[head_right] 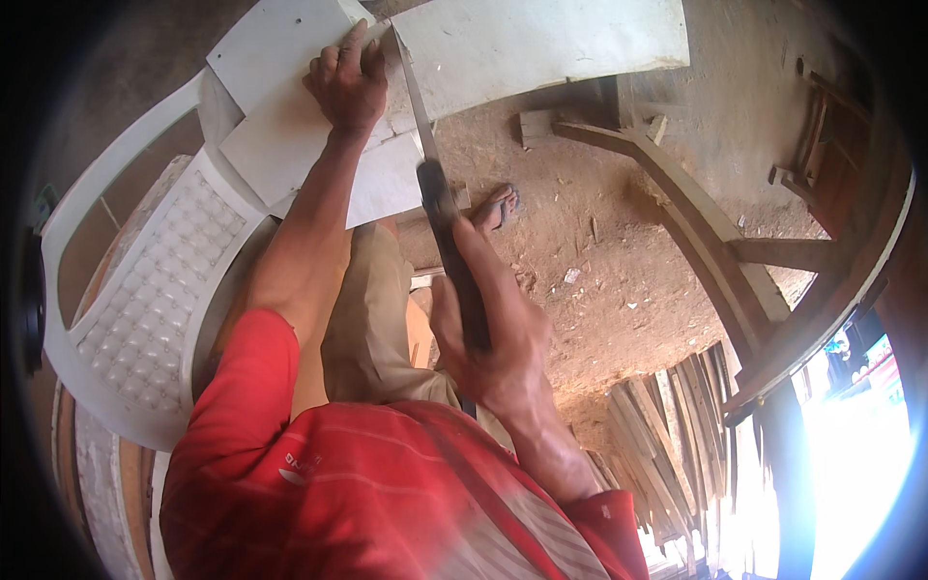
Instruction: The person uses a thin saw blade to cut through a white curved plastic component while holding it steady by hand against a wooden support.
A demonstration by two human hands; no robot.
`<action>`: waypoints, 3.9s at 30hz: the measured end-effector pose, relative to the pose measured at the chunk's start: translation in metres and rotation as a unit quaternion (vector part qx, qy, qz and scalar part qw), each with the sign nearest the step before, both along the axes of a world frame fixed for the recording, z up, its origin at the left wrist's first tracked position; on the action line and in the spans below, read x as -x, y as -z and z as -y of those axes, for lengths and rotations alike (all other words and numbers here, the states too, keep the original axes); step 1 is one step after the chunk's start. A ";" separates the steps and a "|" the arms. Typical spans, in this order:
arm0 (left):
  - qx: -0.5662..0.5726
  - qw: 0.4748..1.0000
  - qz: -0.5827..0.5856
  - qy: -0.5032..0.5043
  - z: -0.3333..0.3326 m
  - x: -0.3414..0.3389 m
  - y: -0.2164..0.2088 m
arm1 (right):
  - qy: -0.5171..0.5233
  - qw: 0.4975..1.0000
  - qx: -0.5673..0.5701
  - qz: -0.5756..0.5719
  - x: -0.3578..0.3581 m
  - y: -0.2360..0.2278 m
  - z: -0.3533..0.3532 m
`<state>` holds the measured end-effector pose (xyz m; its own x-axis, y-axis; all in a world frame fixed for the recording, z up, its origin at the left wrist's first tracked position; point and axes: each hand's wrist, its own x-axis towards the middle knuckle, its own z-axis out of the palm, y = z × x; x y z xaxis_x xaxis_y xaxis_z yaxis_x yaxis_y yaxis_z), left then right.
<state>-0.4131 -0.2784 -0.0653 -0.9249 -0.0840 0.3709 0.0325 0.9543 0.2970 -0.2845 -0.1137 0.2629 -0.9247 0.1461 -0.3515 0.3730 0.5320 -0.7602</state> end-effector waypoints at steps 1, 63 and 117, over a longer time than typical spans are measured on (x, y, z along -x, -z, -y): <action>-0.001 1.000 0.007 -0.005 0.002 -0.004 -0.002 | -0.021 0.999 -0.019 -0.018 -0.008 -0.005 -0.004; -0.397 0.798 0.417 -0.182 0.007 -0.152 -0.121 | 0.061 0.995 0.056 -0.054 0.012 0.074 0.021; -0.335 0.895 0.208 0.209 -0.415 0.059 -0.481 | 0.170 0.935 0.036 -0.310 0.100 -0.190 -0.404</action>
<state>-0.4722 0.1368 0.4156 -0.9740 0.2258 -0.0162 0.0987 0.4881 0.8672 -0.3846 0.2906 0.4526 -0.8577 0.4659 0.2175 -0.0133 0.4028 -0.9152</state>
